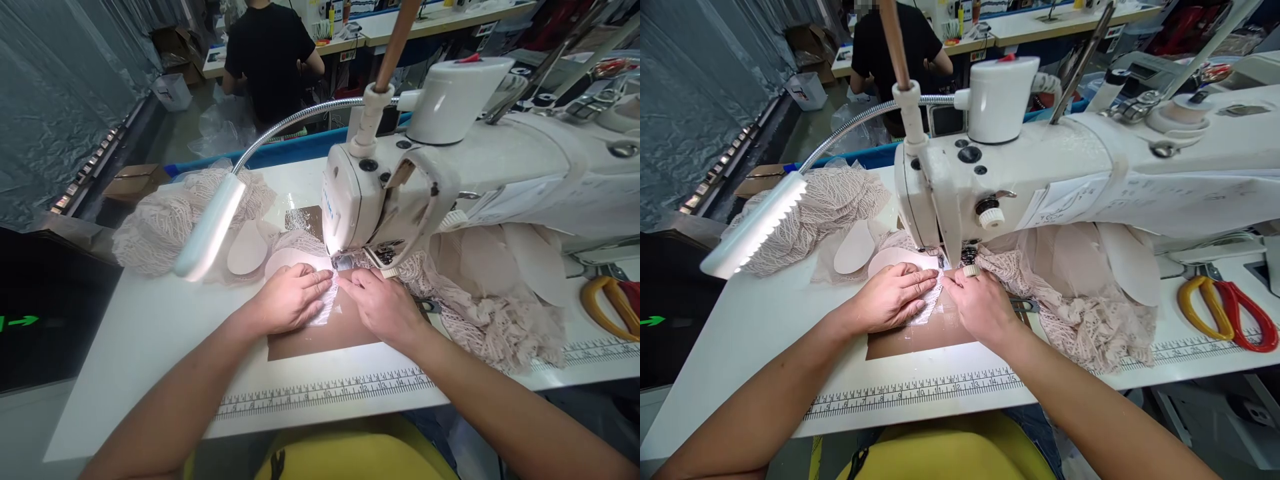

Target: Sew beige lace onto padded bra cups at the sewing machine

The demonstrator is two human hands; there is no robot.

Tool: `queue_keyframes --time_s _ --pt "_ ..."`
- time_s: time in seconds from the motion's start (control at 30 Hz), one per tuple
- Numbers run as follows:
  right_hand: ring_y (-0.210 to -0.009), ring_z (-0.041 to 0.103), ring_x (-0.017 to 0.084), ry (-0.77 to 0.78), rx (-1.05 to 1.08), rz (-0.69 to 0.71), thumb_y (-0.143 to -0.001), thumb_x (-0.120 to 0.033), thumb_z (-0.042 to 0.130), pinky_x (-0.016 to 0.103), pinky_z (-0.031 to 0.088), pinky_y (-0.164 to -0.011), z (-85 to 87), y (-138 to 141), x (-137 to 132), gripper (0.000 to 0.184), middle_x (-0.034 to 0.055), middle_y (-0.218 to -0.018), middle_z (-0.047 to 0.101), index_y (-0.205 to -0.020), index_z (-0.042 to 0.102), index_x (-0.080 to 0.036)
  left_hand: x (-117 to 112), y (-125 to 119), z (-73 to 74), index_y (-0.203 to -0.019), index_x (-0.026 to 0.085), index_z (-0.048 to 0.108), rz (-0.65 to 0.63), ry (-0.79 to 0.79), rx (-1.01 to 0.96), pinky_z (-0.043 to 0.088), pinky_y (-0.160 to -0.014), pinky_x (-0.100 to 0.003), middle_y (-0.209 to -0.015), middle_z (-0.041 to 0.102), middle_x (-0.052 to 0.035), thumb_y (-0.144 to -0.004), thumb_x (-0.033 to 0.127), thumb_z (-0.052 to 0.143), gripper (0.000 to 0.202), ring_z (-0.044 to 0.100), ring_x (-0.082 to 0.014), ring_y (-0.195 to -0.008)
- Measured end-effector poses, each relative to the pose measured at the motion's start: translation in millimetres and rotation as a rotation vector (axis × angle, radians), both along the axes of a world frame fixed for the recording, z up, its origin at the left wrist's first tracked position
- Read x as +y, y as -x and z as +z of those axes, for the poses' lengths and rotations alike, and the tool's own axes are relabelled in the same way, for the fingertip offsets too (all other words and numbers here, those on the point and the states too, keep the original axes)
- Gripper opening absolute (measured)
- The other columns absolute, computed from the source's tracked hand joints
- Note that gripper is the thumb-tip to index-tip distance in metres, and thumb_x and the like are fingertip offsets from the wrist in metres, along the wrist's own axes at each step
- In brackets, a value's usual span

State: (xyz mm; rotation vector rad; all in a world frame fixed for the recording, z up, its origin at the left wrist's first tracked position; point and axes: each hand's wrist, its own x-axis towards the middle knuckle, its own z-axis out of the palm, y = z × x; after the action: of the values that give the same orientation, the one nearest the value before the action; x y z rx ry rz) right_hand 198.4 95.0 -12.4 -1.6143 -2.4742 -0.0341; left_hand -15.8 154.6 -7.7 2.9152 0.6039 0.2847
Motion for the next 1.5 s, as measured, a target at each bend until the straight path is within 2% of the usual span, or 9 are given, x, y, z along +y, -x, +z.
queue_keyframes --time_s 0.27,0.37,0.5,0.63,1.0,1.23,1.5 --pt "-0.063 0.042 0.016 0.034 0.039 -0.022 -0.083 -0.007 0.044 0.029 0.023 -0.052 1.3 -2 6 0.045 0.0042 -0.080 0.058 -0.120 0.063 -0.022 2 0 -3.2 -0.132 0.011 0.052 0.024 0.049 -0.053 0.044 -0.089 -0.045 -0.136 0.052 -0.0135 -0.095 0.036 0.038 0.046 0.051 -0.0283 -0.108" --pt "-0.065 0.041 0.015 0.053 0.105 0.044 -0.082 -0.007 0.044 0.028 0.024 -0.053 0.8 -8 6 0.046 0.0035 -0.082 0.056 -0.121 0.063 -0.023 1 2 -2.0 -0.131 0.011 0.052 0.036 0.067 -0.047 0.043 -0.090 -0.045 -0.137 0.052 -0.0127 -0.095 0.036 0.039 0.046 0.050 -0.0285 -0.108" --pt "-0.070 0.042 0.015 0.067 0.149 0.167 -0.082 -0.006 0.043 0.028 0.025 -0.057 -1.9 -15 5 0.041 0.0034 -0.083 0.053 -0.112 0.065 -0.024 -1 3 -1.2 -0.133 0.014 0.051 0.030 0.079 -0.015 0.041 -0.090 -0.044 -0.139 0.050 -0.0123 -0.095 0.036 0.040 0.046 0.050 -0.0283 -0.108" --pt "-0.073 0.042 0.016 0.083 0.151 0.213 -0.082 -0.005 0.043 0.028 0.025 -0.059 -4.1 -17 5 0.040 0.0032 -0.083 0.053 -0.109 0.065 -0.025 -2 2 -1.0 -0.134 0.014 0.050 0.041 0.079 0.008 0.041 -0.090 -0.044 -0.141 0.048 -0.0118 -0.095 0.039 0.040 0.047 0.049 -0.0282 -0.109" --pt "-0.074 0.041 0.017 0.062 0.100 0.166 -0.083 -0.004 0.042 0.028 0.026 -0.060 -2.4 -13 3 0.043 0.0035 -0.083 0.054 -0.115 0.064 -0.023 -3 0 0.2 -0.132 0.014 0.052 0.043 0.036 0.023 0.039 -0.089 -0.044 -0.141 0.049 -0.0095 -0.095 0.036 0.038 0.045 0.048 -0.0281 -0.108" --pt "-0.074 0.042 0.015 0.078 0.180 0.274 -0.081 -0.003 0.042 0.029 0.028 -0.067 -6.5 -21 2 0.047 0.0025 -0.084 0.054 -0.116 0.064 -0.026 -3 3 2.9 -0.122 0.019 0.059 -0.004 0.041 -0.004 0.040 -0.086 -0.041 -0.131 0.054 -0.0118 -0.095 0.033 0.041 0.036 0.050 -0.0261 -0.106" --pt "-0.072 0.040 0.015 0.068 0.185 0.366 -0.082 -0.008 0.047 0.029 0.028 -0.068 -2.6 -24 1 0.034 0.0013 -0.078 0.052 -0.105 0.067 -0.023 -3 5 -0.4 -0.125 0.021 0.057 -0.051 0.028 -0.044 0.039 -0.082 -0.038 -0.109 0.060 -0.0112 -0.095 0.030 0.043 0.034 0.050 -0.0224 -0.094"
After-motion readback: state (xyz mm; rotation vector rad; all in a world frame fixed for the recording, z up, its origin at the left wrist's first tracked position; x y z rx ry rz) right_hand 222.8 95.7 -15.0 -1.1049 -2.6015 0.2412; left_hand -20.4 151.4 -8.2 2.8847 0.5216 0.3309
